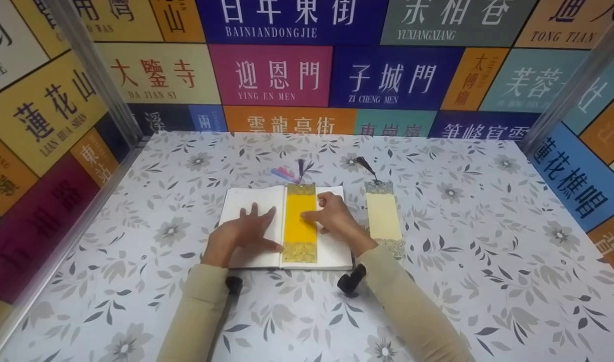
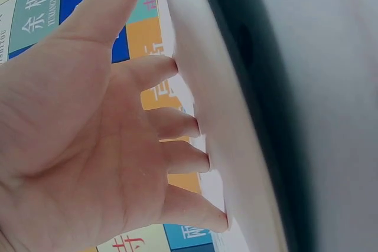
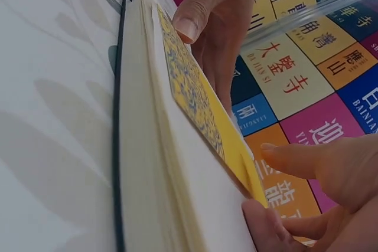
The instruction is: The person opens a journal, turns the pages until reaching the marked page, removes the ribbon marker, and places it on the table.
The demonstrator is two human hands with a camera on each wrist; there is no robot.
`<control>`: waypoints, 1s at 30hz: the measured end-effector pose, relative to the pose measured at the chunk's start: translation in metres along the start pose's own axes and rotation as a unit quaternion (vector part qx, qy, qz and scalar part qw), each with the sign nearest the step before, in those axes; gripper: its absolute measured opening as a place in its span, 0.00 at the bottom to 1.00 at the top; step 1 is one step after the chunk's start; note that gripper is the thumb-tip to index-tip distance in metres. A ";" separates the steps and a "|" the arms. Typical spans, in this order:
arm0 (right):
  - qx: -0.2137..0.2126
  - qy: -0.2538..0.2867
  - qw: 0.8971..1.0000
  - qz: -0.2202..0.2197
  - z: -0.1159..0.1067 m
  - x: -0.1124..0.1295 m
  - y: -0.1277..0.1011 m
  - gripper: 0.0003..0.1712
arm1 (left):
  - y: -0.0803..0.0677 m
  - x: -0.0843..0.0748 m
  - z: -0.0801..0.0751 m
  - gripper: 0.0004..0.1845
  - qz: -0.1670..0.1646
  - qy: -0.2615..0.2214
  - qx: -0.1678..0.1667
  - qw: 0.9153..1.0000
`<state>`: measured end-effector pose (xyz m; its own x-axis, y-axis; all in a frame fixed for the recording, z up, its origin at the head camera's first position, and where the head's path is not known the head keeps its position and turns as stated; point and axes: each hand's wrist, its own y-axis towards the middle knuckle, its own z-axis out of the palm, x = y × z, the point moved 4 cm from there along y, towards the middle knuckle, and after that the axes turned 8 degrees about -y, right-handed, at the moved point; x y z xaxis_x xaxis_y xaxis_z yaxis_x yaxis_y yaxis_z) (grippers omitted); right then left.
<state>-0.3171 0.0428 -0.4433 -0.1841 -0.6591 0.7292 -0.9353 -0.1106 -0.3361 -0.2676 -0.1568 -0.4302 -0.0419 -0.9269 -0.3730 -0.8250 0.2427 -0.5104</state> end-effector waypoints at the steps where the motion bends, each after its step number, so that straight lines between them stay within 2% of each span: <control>1: -0.004 -0.016 1.000 0.004 0.001 0.001 0.000 0.47 | 0.000 0.000 0.000 0.55 -0.001 -0.002 0.000 1.000; 7: -0.024 -0.129 0.991 0.033 0.007 0.010 -0.003 0.59 | 0.001 0.000 0.001 0.55 -0.005 -0.005 0.002 1.000; 12: -0.041 -0.191 0.980 0.020 0.011 0.016 -0.004 0.56 | 0.002 0.002 0.001 0.55 -0.006 -0.010 0.004 1.000; 16: -0.049 -0.204 0.978 0.016 0.012 0.019 -0.004 0.51 | 0.002 0.003 0.002 0.54 -0.015 -0.019 0.005 1.000; 23: -0.044 -0.192 0.980 0.021 0.010 0.017 -0.004 0.56 | 0.002 0.003 0.003 0.54 -0.021 -0.024 0.005 0.999; 30: -0.045 -0.196 0.979 0.008 0.006 0.014 -0.004 0.46 | 0.001 0.001 0.001 0.55 -0.007 -0.018 0.004 1.000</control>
<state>-0.3139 0.0294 -0.4358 -0.0851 -0.8974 0.4330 -0.9592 -0.0438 -0.2792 -0.2676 -0.1575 -0.4321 -0.0104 -0.9197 -0.3925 -0.8208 0.2320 -0.5219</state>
